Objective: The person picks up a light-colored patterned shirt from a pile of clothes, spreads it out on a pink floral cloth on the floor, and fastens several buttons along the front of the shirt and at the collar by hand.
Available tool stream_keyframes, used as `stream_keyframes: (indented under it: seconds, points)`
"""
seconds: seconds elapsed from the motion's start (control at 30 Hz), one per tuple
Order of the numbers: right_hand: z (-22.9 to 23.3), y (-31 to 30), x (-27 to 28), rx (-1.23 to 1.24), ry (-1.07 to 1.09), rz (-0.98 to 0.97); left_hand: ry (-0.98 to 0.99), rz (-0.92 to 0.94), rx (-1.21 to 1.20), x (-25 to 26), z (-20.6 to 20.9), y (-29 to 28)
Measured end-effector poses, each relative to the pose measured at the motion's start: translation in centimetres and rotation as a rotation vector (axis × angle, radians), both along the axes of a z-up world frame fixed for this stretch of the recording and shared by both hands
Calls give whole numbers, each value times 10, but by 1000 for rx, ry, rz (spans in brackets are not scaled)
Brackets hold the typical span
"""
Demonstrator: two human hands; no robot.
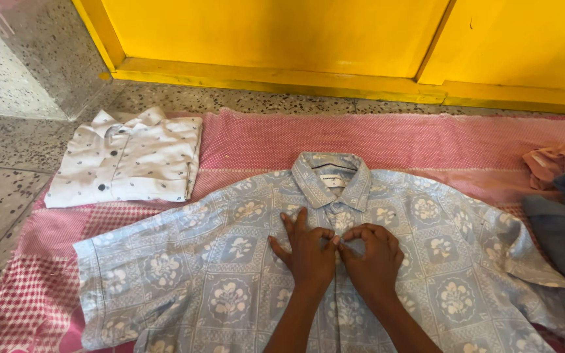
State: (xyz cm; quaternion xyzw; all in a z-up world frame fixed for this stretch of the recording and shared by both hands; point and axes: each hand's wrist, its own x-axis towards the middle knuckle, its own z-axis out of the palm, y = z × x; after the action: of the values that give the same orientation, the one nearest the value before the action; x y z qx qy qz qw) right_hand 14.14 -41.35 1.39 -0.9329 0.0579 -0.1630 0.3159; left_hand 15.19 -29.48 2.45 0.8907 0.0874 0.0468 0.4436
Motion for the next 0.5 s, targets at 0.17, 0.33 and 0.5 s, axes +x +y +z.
stream_keyframes:
  seconds: [0.17, 0.33, 0.5]
  points:
    - [2, 3, -1, 31, 34, -13, -64, 3, 7, 0, -17, 0]
    - [1, 1, -2, 70, -38, 33, -132, 16, -21, -3, -16, 0]
    - [1, 1, -1, 107, 2, -15, -198, -19, -50, -8, -11, 4]
